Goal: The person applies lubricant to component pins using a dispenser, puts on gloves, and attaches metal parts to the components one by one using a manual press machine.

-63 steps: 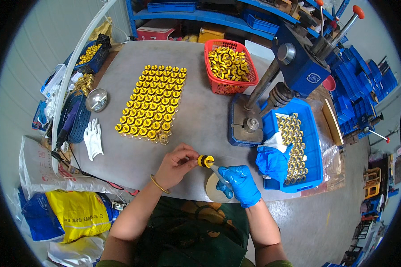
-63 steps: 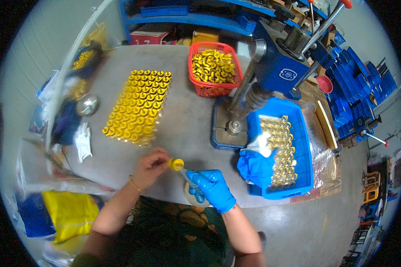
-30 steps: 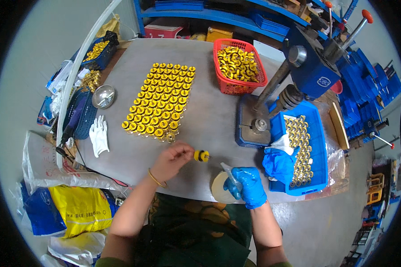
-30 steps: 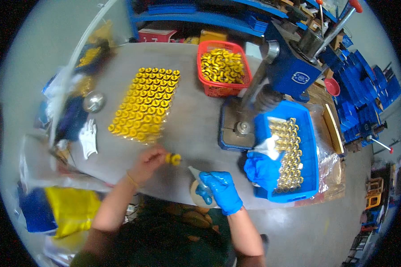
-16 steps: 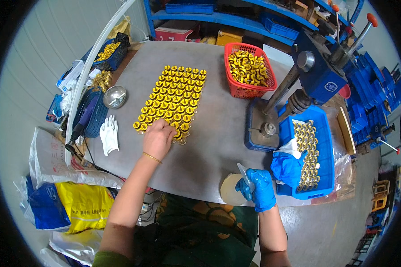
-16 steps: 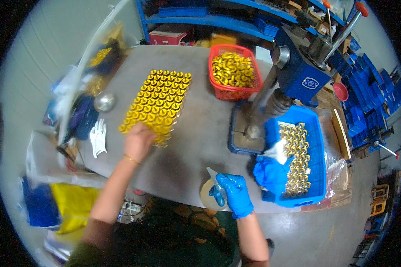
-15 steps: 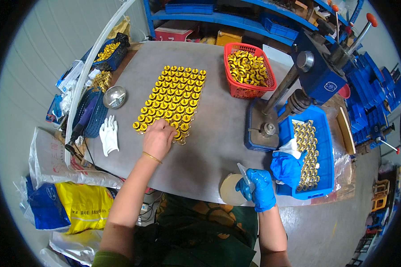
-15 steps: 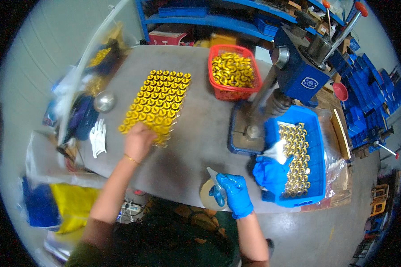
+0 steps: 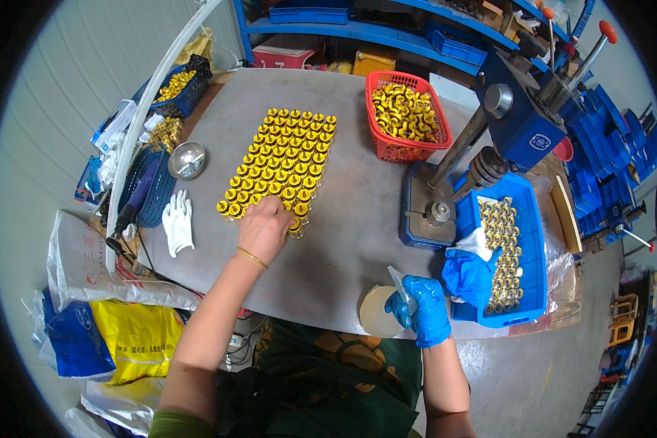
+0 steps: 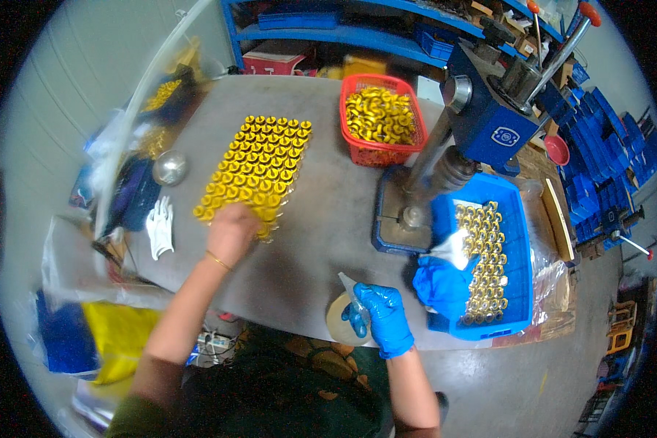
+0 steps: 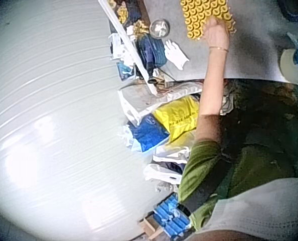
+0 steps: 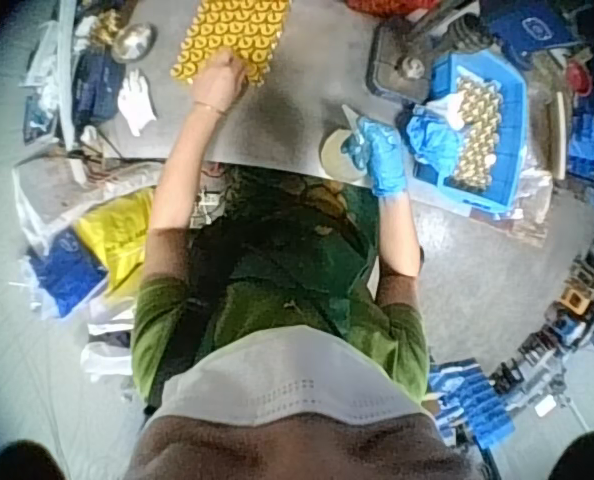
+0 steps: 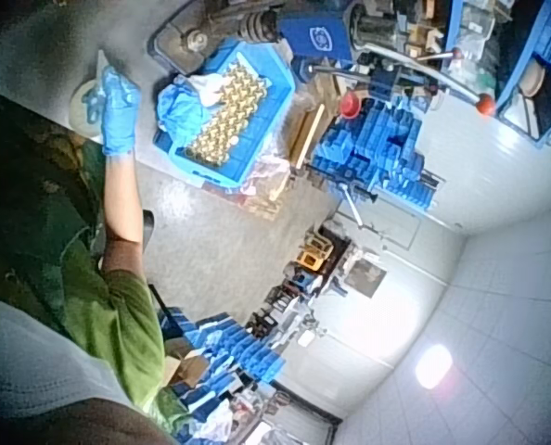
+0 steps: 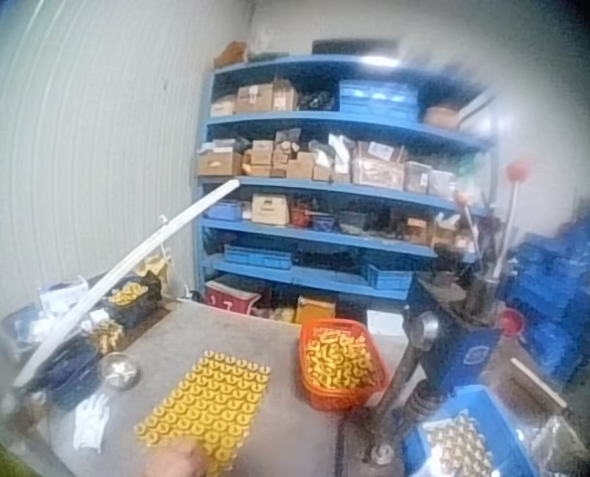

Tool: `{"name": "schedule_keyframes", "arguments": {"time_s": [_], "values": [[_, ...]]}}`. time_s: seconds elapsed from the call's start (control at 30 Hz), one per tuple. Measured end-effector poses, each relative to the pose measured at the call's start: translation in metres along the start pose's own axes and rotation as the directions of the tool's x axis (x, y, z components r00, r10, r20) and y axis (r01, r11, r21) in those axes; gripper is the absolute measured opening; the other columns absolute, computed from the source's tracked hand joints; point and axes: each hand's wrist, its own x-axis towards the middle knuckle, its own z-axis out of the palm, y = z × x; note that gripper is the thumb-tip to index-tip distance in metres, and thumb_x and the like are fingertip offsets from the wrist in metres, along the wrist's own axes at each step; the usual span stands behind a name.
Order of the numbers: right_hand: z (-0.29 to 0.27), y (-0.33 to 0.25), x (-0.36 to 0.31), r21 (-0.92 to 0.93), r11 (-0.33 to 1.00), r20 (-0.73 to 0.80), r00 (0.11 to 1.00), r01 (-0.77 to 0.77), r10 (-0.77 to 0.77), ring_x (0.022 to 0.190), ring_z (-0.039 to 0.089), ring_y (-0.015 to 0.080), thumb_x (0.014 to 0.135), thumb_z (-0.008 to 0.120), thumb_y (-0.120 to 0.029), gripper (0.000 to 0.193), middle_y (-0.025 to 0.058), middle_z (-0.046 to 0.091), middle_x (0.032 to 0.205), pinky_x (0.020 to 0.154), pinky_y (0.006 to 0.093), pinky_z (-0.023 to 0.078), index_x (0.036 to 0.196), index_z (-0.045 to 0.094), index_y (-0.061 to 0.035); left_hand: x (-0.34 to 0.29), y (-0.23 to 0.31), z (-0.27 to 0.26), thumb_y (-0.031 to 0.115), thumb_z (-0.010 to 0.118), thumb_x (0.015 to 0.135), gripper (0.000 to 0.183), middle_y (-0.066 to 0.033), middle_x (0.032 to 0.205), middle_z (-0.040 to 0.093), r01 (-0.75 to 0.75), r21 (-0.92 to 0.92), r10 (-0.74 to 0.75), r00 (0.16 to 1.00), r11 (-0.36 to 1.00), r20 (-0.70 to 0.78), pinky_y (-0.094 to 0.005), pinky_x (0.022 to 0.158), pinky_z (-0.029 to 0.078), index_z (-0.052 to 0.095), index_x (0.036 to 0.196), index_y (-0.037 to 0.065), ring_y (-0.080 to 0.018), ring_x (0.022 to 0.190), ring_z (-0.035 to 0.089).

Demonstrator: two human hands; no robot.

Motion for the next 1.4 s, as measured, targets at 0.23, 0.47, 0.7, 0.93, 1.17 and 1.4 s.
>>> {"name": "schedule_keyframes", "arguments": {"time_s": [0.23,0.47,0.7,0.93,1.17,1.4], "values": [[0.002,0.001,0.002,0.008,1.0,-0.008,1.0,0.0,0.0,0.041,0.049,0.0148,0.094,0.053,-0.026,0.038,0.013,0.062,0.06,0.044,0.0269,0.039,0.074,0.064,0.0036,-0.004,-0.005,0.007,0.019,0.071,0.074,0.008,-0.004,0.077,0.051,0.037,-0.025,-0.037,0.999,0.999,0.009,-0.0359,0.068,0.04,0.07,0.076,0.012,-0.0217,0.08,0.054],[-0.008,0.002,-0.02,-0.201,0.978,0.031,0.998,0.057,-0.052,0.081,0.065,0.0225,0.082,0.071,-0.021,0.03,0.0144,0.067,0.09,0.075,0.0336,0.051,0.099,0.063,0.0026,-0.019,0.05,-0.009,0.021,0.074,0.075,0.041,-0.0089,0.095,0.058,0.197,-0.497,-0.183,0.98,0.845,0.078,-0.0369,0.078,0.048,0.063,0.113,0.008,-0.0254,0.088,0.057],[-0.045,0.037,-0.031,-0.805,0.39,0.35,0.889,0.446,-0.294,0.138,0.027,0.0389,0.059,0.088,-0.038,0.116,0.026,0.022,0.149,0.112,0.045,0.025,0.146,0.019,-0.0024,-0.065,0.114,0.027,0.028,0.072,0.083,0.067,-0.0144,0.115,0.056,0.577,-0.695,0.21,0.684,0.429,0.698,-0.0361,0.09,0.049,0.038,0.137,0.006,-0.0253,0.111,0.056],[-0.032,0.04,-0.02,-0.548,0.79,0.154,0.961,0.276,-0.229,0.13,0.039,0.0338,0.064,0.086,-0.03,0.092,0.0189,0.04,0.139,0.108,0.0419,0.033,0.138,0.036,-0.0038,-0.045,0.119,0.022,0.025,0.065,0.089,0.072,-0.0118,0.125,0.055,0.787,-0.617,0.334,0.573,0.032,0.748,-0.0369,0.096,0.045,0.023,0.145,0.008,-0.0221,0.115,0.053],[0.017,-0.049,0.084,-0.264,0.922,0.002,0.956,0.283,-0.293,0.113,0.052,0.0189,0.078,0.075,-0.019,0.061,0.0117,0.055,0.122,0.097,0.0331,0.043,0.129,0.047,-0.0024,0.064,0.048,-0.027,0.038,0.052,0.095,0.072,-0.0136,0.133,0.05,0.766,-0.555,0.502,0.637,-0.326,0.584,-0.0402,0.099,0.042,0.01,0.15,0.018,-0.0235,0.119,0.052],[0.013,-0.149,0.254,-0.281,0.901,-0.318,0.854,0.331,-0.413,0.104,0.06,0.0247,0.077,0.073,-0.026,0.059,0.0153,0.061,0.115,0.089,0.0349,0.048,0.126,0.05,0.0,0.161,0.032,-0.033,0.048,0.041,0.098,0.068,-0.0164,0.139,0.044,0.527,-0.737,0.013,0.817,-0.423,0.576,-0.0427,0.1,0.041,0.011,0.148,0.012,-0.0259,0.123,0.048]]}}
